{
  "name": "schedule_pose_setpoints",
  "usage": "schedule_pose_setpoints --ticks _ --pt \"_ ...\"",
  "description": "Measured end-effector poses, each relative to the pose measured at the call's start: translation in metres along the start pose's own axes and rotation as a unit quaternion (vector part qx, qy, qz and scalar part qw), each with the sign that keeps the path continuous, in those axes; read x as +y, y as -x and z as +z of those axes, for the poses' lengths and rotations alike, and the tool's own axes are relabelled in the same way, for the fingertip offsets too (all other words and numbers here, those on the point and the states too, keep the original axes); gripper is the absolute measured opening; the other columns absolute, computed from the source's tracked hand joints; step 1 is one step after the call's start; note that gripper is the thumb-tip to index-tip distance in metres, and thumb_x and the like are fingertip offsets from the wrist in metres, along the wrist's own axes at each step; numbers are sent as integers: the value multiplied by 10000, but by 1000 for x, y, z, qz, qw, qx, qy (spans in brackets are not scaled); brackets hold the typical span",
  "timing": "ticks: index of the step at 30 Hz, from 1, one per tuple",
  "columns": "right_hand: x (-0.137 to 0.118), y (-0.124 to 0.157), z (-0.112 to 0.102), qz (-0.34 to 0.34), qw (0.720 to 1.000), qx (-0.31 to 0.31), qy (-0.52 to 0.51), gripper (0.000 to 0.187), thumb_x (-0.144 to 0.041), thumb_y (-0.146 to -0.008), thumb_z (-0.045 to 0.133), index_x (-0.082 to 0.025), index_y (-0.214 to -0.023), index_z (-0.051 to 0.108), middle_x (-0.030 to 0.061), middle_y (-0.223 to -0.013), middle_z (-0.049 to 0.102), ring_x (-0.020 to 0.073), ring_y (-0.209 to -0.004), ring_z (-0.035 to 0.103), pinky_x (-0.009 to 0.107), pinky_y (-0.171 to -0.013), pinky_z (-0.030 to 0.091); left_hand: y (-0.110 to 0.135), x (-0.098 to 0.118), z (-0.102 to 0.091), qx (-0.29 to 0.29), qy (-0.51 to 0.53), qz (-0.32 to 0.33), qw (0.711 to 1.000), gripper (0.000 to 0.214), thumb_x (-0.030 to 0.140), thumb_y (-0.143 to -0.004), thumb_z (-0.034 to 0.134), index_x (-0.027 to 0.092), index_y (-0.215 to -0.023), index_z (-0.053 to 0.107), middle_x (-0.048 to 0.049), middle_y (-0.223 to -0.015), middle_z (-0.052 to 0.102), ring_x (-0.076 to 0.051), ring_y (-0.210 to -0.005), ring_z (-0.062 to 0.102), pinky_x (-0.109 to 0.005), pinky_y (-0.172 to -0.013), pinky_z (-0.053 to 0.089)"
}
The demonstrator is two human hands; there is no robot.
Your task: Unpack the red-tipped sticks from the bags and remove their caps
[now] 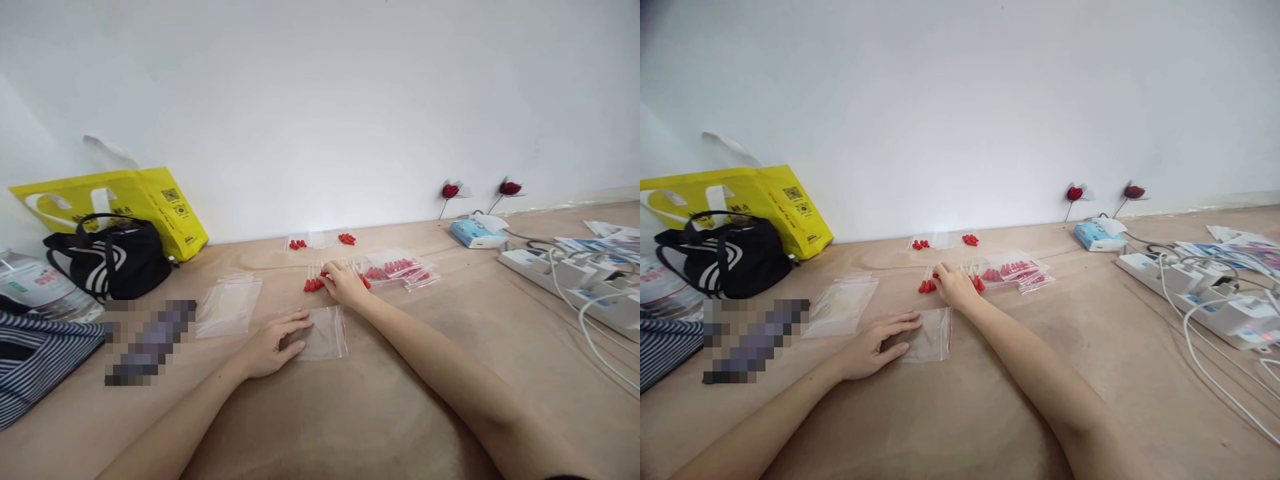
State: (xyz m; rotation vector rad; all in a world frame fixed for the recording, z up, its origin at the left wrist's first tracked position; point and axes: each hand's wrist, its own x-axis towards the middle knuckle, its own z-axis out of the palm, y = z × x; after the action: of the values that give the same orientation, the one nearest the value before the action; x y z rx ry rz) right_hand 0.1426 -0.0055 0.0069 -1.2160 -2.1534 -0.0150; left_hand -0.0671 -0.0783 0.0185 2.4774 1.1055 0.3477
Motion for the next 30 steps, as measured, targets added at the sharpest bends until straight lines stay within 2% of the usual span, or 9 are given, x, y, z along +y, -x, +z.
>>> schedule_pose_setpoints --ticks 4,7,13,16,21,24,26,28,30 --pt "-2 -3 4 -23 997 -20 71 108 -234 -808 470 -167 -819 555 86 -877 600 210 -889 502 353 -801 311 1 8 5 51 -29 32 998 324 205 -763 456 259 -1049 598 -41 -1184 545 -204 -1140 447 -391 -979 338" --pt "0 -1 5 -25 996 -22 87 155 -294 -809 481 -179 -787 582 80 -869 610 218 -905 487 394 -838 257 -2 19 14 80 -45 58 994 297 248 -790 447 261 -1041 606 -46 -1151 564 -209 -1118 458 -401 -975 335" --pt "6 13 -6 17 998 14 59 197 -330 -818 470 -195 -773 606 52 -871 616 198 -895 485 377 -821 245 -3 30 21 -21 -70 26 997 345 371 -839 404 366 -1171 495 -15 -1338 385 -272 -1252 276 -495 -994 251" --pt "9 29 -17 16 998 32 42 179 -306 -813 480 -198 -753 609 41 -849 612 182 -859 494 368 -818 249 -2 30 18 -17 -76 19 997 326 374 -843 398 373 -1148 514 -20 -1310 412 -276 -1224 311 -502 -982 245" --pt "20 70 -38 -11 998 59 27 141 -270 -793 498 -207 -748 616 40 -848 595 171 -839 501 357 -809 270 -14 19 7 65 -41 -31 997 276 352 -833 400 251 -999 596 -44 -1129 541 -207 -1048 472 -379 -920 341" --pt "28 93 -48 -26 997 63 21 129 -255 -790 494 -216 -751 611 36 -872 593 168 -840 510 361 -811 284 -27 6 -1 58 11 -72 996 260 357 -755 508 220 -960 586 -46 -1037 578 -193 -931 524 -316 -817 403" --pt "33 102 -52 -19 998 66 15 122 -253 -787 494 -218 -742 602 34 -873 593 169 -841 514 360 -808 298 -33 0 -3 49 48 -117 991 342 367 -666 598 214 -970 571 -35 -971 596 -173 -804 547 -273 -697 427" --pt "37 107 -54 -3 997 72 9 122 -259 -786 495 -217 -732 596 36 -868 592 173 -841 515 355 -799 312 -36 0 -3 25 79 -162 983 385 364 -592 650 200 -932 570 -3 -801 610 -143 -646 535 -235 -565 404" --pt "39 107 -54 10 997 77 5 125 -267 -785 496 -215 -724 592 39 -862 591 176 -836 516 354 -792 322 -34 4 -2 -5 92 -187 978 286 365 -582 642 186 -798 583 32 -616 569 -122 -538 497 -215 -487 355"
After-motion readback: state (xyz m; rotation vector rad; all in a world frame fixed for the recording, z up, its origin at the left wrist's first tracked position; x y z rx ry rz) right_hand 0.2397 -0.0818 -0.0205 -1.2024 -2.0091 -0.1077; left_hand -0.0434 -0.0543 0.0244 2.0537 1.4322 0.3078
